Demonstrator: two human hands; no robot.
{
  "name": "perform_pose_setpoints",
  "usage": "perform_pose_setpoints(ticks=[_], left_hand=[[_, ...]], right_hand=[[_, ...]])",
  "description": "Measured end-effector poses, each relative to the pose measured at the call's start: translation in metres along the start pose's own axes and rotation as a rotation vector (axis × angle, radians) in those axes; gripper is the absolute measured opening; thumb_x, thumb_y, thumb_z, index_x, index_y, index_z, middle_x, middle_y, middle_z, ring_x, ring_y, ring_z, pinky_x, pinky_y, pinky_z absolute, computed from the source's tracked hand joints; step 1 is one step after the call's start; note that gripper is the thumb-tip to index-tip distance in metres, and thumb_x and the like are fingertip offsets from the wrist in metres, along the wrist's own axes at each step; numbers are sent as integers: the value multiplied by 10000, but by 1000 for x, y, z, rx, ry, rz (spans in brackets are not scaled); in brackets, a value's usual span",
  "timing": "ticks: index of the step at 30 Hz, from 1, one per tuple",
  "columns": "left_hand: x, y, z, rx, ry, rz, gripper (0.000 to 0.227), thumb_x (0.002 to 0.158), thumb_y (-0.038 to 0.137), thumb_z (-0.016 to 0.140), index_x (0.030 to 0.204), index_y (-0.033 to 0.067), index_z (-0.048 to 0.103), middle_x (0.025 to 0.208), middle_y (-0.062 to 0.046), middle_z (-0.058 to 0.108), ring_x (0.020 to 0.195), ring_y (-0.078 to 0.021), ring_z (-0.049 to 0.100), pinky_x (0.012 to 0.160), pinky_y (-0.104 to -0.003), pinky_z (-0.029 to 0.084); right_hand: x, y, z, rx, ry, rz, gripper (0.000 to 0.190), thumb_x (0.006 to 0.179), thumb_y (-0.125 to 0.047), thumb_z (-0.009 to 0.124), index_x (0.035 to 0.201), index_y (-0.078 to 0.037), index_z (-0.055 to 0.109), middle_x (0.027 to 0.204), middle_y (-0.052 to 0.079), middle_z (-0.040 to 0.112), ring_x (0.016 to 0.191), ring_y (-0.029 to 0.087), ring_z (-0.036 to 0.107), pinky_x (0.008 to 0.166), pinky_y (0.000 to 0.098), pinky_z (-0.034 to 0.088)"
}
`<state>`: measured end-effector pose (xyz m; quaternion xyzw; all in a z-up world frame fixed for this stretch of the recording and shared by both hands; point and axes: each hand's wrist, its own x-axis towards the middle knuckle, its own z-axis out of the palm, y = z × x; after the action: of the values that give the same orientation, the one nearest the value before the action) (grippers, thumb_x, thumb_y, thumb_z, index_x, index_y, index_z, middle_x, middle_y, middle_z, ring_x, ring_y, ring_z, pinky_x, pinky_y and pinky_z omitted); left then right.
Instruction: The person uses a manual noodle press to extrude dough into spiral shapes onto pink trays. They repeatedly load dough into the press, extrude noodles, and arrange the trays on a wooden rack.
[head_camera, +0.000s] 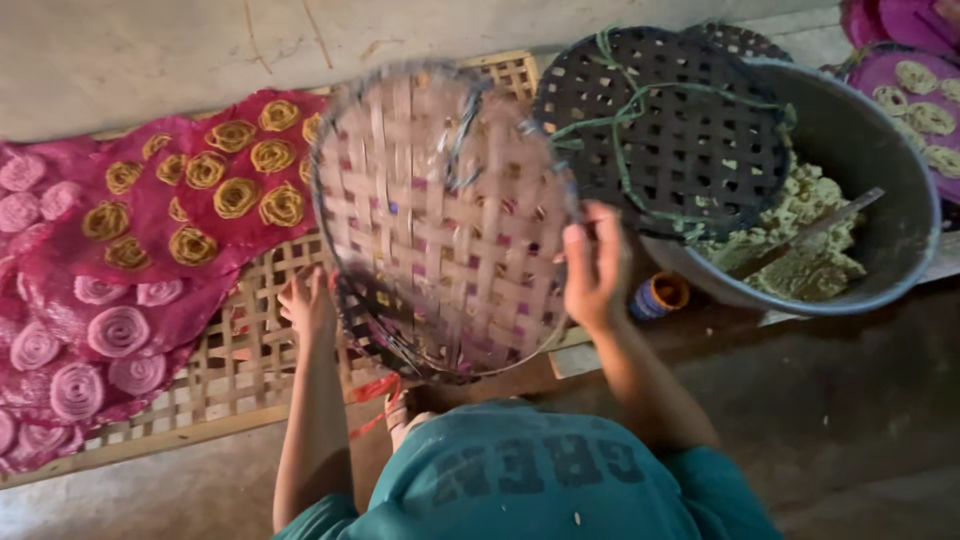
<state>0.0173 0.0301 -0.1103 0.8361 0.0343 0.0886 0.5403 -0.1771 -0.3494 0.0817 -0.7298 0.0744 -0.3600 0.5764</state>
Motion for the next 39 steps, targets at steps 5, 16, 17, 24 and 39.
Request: perform_pose_setpoints(ticks=[5,16,17,24,39], left_hand=[[-14,117,33,-816,-612,-176,575,1028,491,426,1469,131,500,1322,-25,640,941,-119,633,701,-221,490],[72,189,304,214,-722,494,476,935,187,634,1410,169,628,1180,-163,713,1102,-315,695,928,-377,565],[70,177,296,346,-581,266,443,965,274,622,1392,159,611,1231,-156,688,1148,-329,672,958,-405,551],[78,90,170,792,-483,-19,810,807,366,824,1481,224,398,1482,-190,407,1272,-422,448,968,-500,469],[-115,100,19,301,-1010,676,869,584,332,933,1346,99,585,1299,-193,579,1244,-369,500,1033,-504,432]], right_hand=[[62,53,-121,41,273,-27,383,1062,-300,615,1324,-24,563,1135,54,586,947,137,603,681,279,559],[128,247,-298,-560,583,421,308,1092,-402,540,1295,-180,613,1351,25,707,1174,211,681,961,483,547],[121,247,-299,-557,561,254,345,1114,-379,536,1334,-114,541,1366,80,617,1220,249,643,970,498,539],[30,115,-124,-425,183,-231,401,1100,-306,637,1407,-70,533,1377,149,546,1221,323,607,1008,475,531],[5,115,55,-851,-441,354,582,993,-251,688,1532,-139,497,1344,206,577,1150,356,624,940,439,524]])
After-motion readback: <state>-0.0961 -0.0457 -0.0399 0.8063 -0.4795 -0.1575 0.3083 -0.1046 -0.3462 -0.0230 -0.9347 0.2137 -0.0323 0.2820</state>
